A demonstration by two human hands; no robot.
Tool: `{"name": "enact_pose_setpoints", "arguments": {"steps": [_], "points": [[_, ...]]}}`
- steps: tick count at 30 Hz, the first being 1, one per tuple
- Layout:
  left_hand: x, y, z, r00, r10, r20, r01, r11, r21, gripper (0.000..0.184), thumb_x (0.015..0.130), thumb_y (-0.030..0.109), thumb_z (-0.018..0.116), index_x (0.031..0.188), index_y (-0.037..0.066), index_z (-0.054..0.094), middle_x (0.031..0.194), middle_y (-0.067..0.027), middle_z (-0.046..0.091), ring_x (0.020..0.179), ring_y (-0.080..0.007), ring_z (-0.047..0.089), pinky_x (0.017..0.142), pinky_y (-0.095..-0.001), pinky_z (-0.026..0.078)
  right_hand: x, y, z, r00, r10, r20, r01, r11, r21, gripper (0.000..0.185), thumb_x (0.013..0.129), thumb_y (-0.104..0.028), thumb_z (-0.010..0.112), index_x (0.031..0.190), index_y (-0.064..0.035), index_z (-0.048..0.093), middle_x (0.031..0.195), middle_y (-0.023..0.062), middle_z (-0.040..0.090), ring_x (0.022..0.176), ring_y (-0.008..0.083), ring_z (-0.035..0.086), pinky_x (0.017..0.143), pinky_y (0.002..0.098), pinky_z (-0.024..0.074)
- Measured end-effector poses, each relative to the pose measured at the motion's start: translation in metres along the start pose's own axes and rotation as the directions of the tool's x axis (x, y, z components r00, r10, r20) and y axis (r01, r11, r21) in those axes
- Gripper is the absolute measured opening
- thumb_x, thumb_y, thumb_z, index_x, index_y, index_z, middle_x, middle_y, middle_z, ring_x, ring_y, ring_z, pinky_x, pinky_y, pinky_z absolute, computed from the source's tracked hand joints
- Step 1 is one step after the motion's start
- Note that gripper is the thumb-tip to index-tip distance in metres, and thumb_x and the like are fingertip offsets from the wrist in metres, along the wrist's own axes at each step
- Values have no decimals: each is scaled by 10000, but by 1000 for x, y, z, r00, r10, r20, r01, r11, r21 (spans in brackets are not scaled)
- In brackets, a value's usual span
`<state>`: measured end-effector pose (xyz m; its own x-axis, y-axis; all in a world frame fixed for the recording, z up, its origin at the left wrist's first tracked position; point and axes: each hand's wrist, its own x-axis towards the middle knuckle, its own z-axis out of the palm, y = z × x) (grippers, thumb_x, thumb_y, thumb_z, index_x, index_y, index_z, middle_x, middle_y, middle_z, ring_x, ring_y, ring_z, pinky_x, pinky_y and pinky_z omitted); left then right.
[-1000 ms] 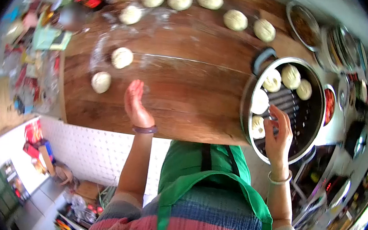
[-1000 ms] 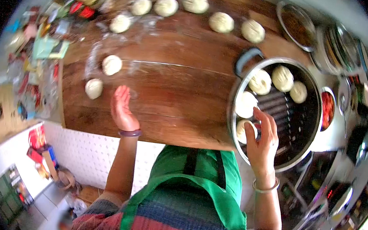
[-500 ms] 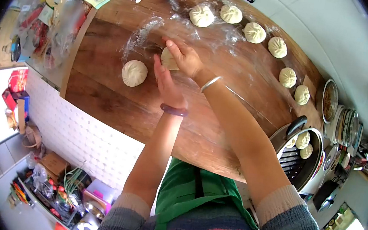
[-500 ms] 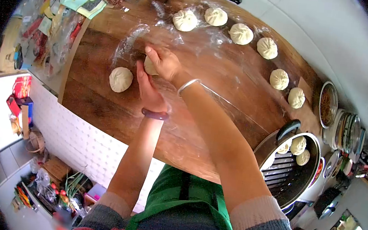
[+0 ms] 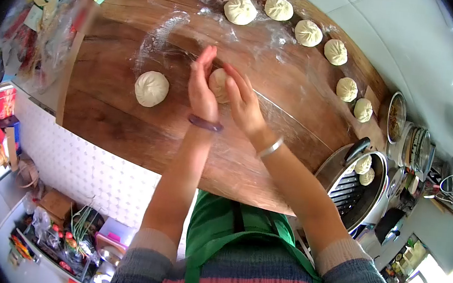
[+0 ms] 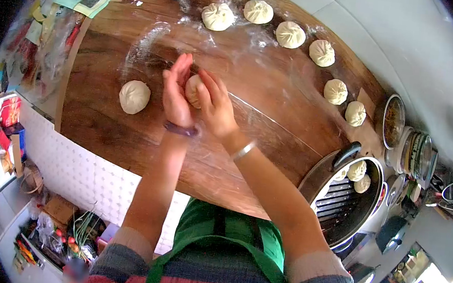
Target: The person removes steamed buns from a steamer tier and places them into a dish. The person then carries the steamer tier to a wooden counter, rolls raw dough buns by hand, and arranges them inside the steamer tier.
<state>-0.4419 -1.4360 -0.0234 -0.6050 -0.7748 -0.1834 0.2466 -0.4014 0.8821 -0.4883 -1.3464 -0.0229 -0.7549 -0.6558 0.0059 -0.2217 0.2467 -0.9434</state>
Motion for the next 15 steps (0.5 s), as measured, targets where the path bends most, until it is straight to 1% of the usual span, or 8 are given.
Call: {"name": "enact_pose_setpoints", "arguments": {"steps": [3, 7, 8, 10, 11, 12, 13, 15], "points": [[-9, 5, -2, 997, 83, -3, -82, 994, 68, 559, 1045, 370, 216, 1374, -31, 426, 1451, -192, 400, 1362, -259, 356, 1152, -398, 239, -34, 1, -17, 979, 193, -68, -183, 975, 129, 429, 1014, -276, 453, 1321, 19, 500, 1290, 212, 555, 1237, 308, 511, 1030, 360, 402], [-45, -18, 0, 998, 17, -54, -19, 999, -40, 623, 1034, 449, 226, 1384, -32, 412, 1435, -192, 418, 1353, -280, 366, 1141, -407, 255, -8, -5, -21, 989, 131, -67, -124, 987, 103, 440, 1014, -283, 463, 1341, 11, 483, 1289, 204, 559, 1225, 295, 525, 1021, 363, 415], [-42, -20, 2, 999, -19, -39, 17, 999, -32, 637, 1030, 466, 230, 1384, -32, 410, 1432, -191, 422, 1351, -282, 368, 1138, -408, 258, -11, -7, -18, 956, 287, 57, -292, 925, 244, 431, 1011, -262, 469, 1347, 8, 478, 1302, 203, 549, 1242, 286, 506, 1039, 367, 396], [-32, -8, 7, 997, 23, 76, -31, 993, 114, 657, 1024, 493, 234, 1373, -30, 425, 1416, -194, 440, 1337, -275, 386, 1137, -403, 261, -30, -2, -20, 984, 175, -16, -173, 980, 97, 421, 1010, -257, 472, 1345, -2, 485, 1321, 205, 531, 1237, 291, 504, 1036, 371, 395], [-25, -12, 2, 998, -49, 45, 51, 998, -31, 638, 1032, 464, 213, 1356, -37, 442, 1400, -201, 456, 1331, -275, 397, 1140, -401, 256, -41, 1, -21, 992, 117, -41, -117, 993, 19, 416, 1009, -254, 473, 1344, -7, 488, 1330, 207, 522, 1234, 293, 503, 1034, 373, 395], [-26, -10, -3, 999, 15, 38, -15, 1000, -16, 632, 1034, 454, 209, 1353, -39, 443, 1391, -206, 465, 1329, -279, 401, 1141, -405, 254, -45, -5, -28, 971, 238, 7, -237, 960, 150, 479, 957, -256, 569, 1371, -40, 466, 1364, 198, 483, 1232, 302, 487, 1026, 383, 398], [-26, -7, -8, 996, 83, 33, -83, 997, 1, 625, 1035, 444, 205, 1350, -41, 444, 1382, -210, 473, 1326, -283, 405, 1143, -408, 253, -45, -9, -33, 989, 149, 2, -149, 987, -62, 523, 924, -258, 607, 1384, -61, 453, 1373, 189, 472, 1232, 307, 480, 1025, 389, 399], [-38, -2, -19, 997, 60, -53, -60, 998, 6, 602, 1034, 420, 231, 1336, -50, 457, 1368, -214, 489, 1316, -282, 421, 1139, -420, 261, -45, -23, -38, 999, -21, 40, 37, 887, -461, 626, 860, -260, 681, 1410, -104, 428, 1389, 172, 449, 1233, 316, 466, 1021, 402, 399]]}}
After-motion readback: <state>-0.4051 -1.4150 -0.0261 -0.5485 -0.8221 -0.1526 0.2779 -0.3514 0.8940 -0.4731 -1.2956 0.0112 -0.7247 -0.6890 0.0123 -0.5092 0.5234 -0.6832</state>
